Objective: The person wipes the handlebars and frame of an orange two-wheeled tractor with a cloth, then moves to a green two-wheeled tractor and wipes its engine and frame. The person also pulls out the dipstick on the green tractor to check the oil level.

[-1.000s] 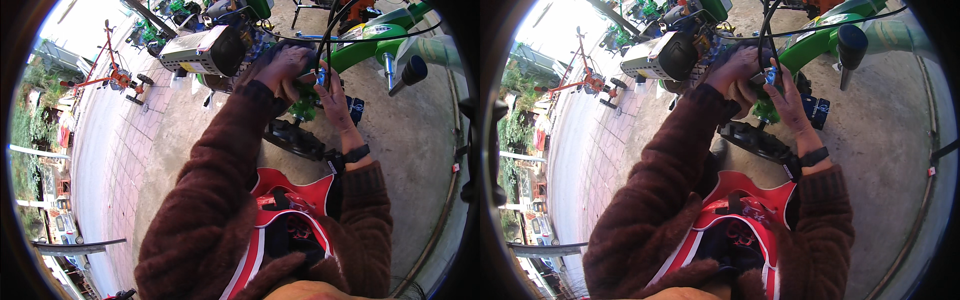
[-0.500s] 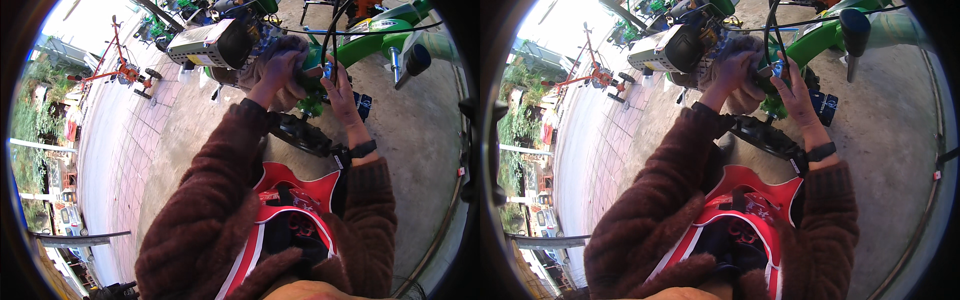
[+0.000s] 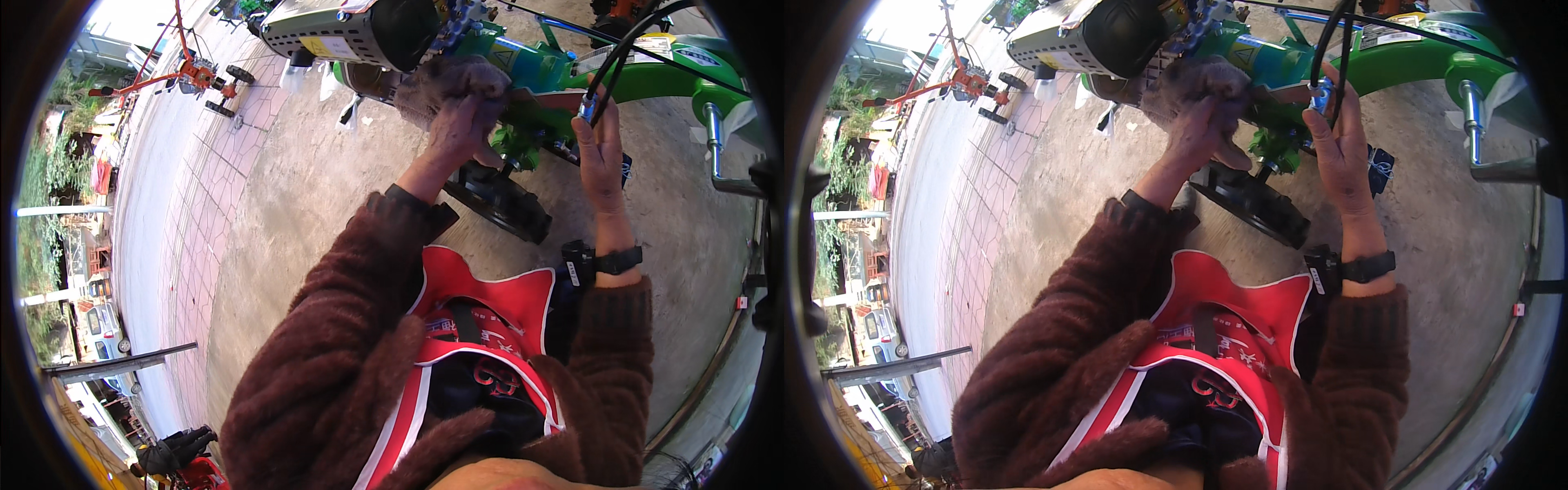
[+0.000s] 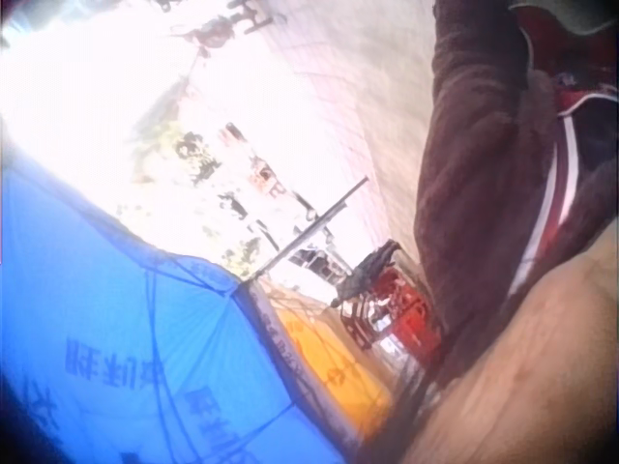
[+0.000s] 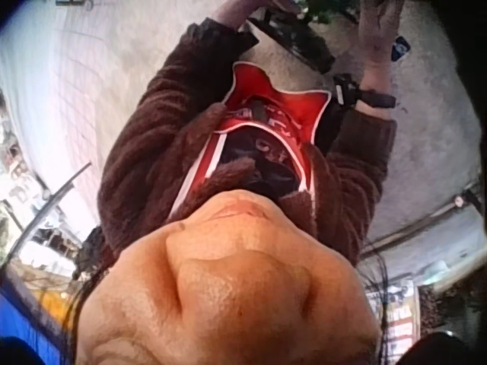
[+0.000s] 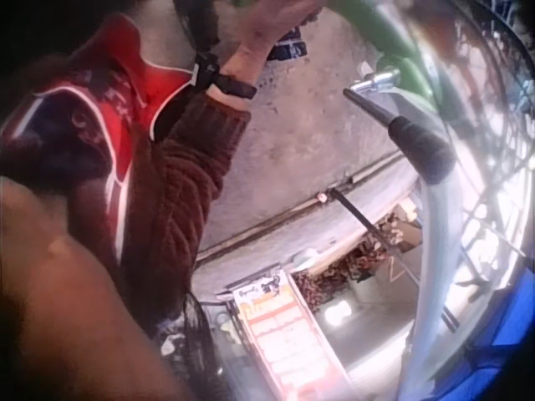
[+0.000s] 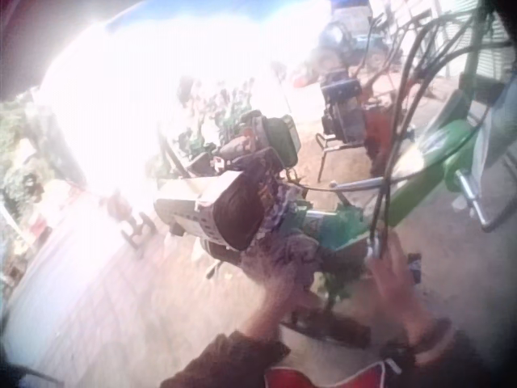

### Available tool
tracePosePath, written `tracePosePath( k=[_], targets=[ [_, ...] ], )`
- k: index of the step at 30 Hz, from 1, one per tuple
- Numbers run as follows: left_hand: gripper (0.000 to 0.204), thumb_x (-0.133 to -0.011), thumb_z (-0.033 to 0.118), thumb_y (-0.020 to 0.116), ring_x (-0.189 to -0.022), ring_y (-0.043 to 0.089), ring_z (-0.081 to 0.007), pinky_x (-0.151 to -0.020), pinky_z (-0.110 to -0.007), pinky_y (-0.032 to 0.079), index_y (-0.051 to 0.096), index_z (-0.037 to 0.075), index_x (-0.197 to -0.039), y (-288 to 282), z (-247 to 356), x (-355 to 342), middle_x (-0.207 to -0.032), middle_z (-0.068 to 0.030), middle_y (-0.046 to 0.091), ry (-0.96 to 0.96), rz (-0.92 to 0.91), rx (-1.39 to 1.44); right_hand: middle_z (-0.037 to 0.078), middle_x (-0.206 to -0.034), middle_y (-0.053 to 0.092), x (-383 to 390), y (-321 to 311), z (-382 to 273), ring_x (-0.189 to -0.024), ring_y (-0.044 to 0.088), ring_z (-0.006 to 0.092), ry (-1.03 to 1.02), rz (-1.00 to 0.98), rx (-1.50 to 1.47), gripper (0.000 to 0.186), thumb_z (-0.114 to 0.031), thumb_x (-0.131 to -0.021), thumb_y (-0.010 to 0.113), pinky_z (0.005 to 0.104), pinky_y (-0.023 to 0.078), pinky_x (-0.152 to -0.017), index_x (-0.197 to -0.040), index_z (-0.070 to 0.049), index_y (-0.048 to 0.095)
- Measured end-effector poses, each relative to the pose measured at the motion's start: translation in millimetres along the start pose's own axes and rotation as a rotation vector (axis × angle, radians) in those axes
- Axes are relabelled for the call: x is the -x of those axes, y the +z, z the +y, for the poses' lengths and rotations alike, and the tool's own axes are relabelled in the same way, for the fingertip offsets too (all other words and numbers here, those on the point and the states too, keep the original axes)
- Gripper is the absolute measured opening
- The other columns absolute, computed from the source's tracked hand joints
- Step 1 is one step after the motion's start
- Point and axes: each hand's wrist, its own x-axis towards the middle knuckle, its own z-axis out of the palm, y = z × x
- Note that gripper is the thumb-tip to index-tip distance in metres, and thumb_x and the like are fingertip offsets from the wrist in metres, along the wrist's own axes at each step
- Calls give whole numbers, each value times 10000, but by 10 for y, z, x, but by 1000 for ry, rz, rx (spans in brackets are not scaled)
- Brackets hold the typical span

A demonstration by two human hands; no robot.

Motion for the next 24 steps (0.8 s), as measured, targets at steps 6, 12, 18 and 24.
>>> tracePosePath(
  k=[6, 12, 18, 24],
  targets=[
    [331, -886, 253, 528, -958, 642, -398, -848, -453, 508, 631, 64, -1138, 87, 217, 380, -1027, -248, 664, -133, -582, 267, 25, -1277, 505, 3, 11, 27, -1164, 475, 124, -19, 23, 24, 546, -224, -991, 593, 269, 360, -1012, -1456, -43, 371],
    [304, -922, 178, 504, -935, 632, -242, -868, -349, 488, 618, -21, -1122, -90, 74, 243, -975, -165, 675, -378, -31, 723, 70, -1498, 395, 15, -5, 57, -1356, 370, 174, -19, 19, 111, 542, -236, -1014, 529, 330, 261, -1132, -1485, -44, 341],
    [185, -973, 145, 459, -901, 564, -175, -844, -325, 469, 570, -3, -971, -660, -406, -24, -935, -98, 613, -372, 778, 872, 30, -1395, 464, 12, -8, 87, -1181, 438, 122, -57, 53, 207, 515, -276, -1010, 540, 278, 315, -1048, -1456, -59, 403],
    [614, -796, 269, 738, -994, 592, -395, -889, -421, 481, 476, 48, -1305, -508, -562, -104, -1093, -228, 602, -197, 394, 174, 23, -1365, 478, 11, 3, 114, -1126, 450, 110, -76, 64, 206, 504, -286, -1012, 537, 264, 331, -1020, -1449, -66, 419]
  ],
)
